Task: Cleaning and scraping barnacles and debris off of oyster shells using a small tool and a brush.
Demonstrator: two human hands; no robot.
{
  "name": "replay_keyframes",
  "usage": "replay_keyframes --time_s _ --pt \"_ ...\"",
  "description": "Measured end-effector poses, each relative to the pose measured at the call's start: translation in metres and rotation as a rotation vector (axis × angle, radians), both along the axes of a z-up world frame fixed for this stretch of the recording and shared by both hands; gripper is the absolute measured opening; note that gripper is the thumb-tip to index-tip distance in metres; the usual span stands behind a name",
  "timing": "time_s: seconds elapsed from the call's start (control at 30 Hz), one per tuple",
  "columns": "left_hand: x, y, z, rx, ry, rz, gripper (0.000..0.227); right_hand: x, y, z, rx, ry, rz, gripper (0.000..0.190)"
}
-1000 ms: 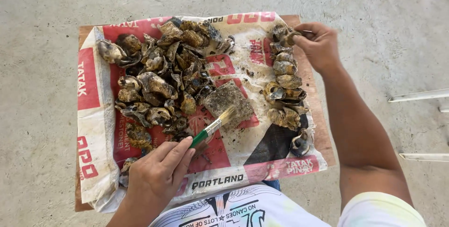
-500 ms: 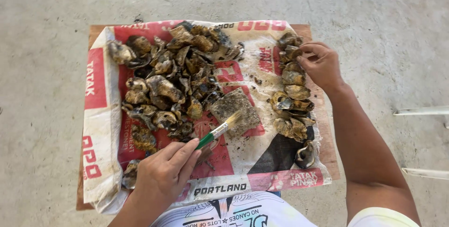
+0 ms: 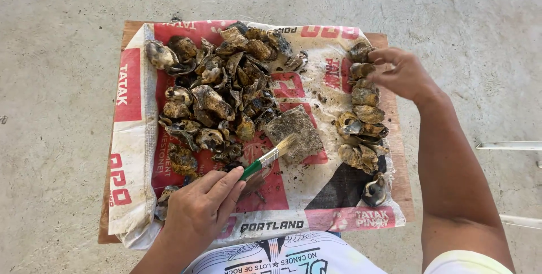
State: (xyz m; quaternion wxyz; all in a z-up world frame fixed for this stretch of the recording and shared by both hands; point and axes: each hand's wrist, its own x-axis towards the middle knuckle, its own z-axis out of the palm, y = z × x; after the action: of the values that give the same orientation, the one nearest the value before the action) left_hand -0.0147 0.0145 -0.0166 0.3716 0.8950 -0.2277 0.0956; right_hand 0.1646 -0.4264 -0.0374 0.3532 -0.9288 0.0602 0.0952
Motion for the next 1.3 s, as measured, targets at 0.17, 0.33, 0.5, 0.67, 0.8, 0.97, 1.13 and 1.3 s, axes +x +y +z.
replay_keyframes --time_s 0.17,0.33,0.5,0.67,0.8,0.97,1.13,1.3 --pt "0.0 -0.002 -0.006 -0.02 -0.021 -0.036 0.026 0.006 -0.034 -0.041 -0.027 -0.136 0.075 0.044" --pt "0.001 -0.003 -0.004 -0.009 -0.018 -0.037 0.026 0.009 -0.038 -0.037 0.009 -0.098 0.055 0.04" --pt "0.002 -0.004 -0.005 -0.007 -0.003 -0.039 0.025 0.014 -0.038 -0.047 0.035 -0.07 0.026 0.032" --pt "0.004 -0.004 -0.002 -0.007 0.002 -0.04 0.025 0.015 -0.041 -0.042 0.057 -0.095 -0.091 0.023" --pt "0.005 -0.004 -0.003 -0.01 0.008 -0.034 0.025 0.018 -0.05 -0.048 0.065 -0.144 -0.049 0.022" --pt "0.007 -0.006 0.0 -0.012 -0.014 -0.042 0.024 0.016 -0.059 -0.049 0.111 -0.195 -0.051 0.022" --pt "0.001 0.0 -0.004 -0.002 -0.038 -0.012 0.023 0.023 -0.061 -0.061 -0.066 -0.387 0.216 0.022" --pt "0.0 0.004 -0.008 -0.011 -0.045 -0.022 0.023 0.017 -0.012 -0.029 -0.157 -0.434 0.095 0.028"
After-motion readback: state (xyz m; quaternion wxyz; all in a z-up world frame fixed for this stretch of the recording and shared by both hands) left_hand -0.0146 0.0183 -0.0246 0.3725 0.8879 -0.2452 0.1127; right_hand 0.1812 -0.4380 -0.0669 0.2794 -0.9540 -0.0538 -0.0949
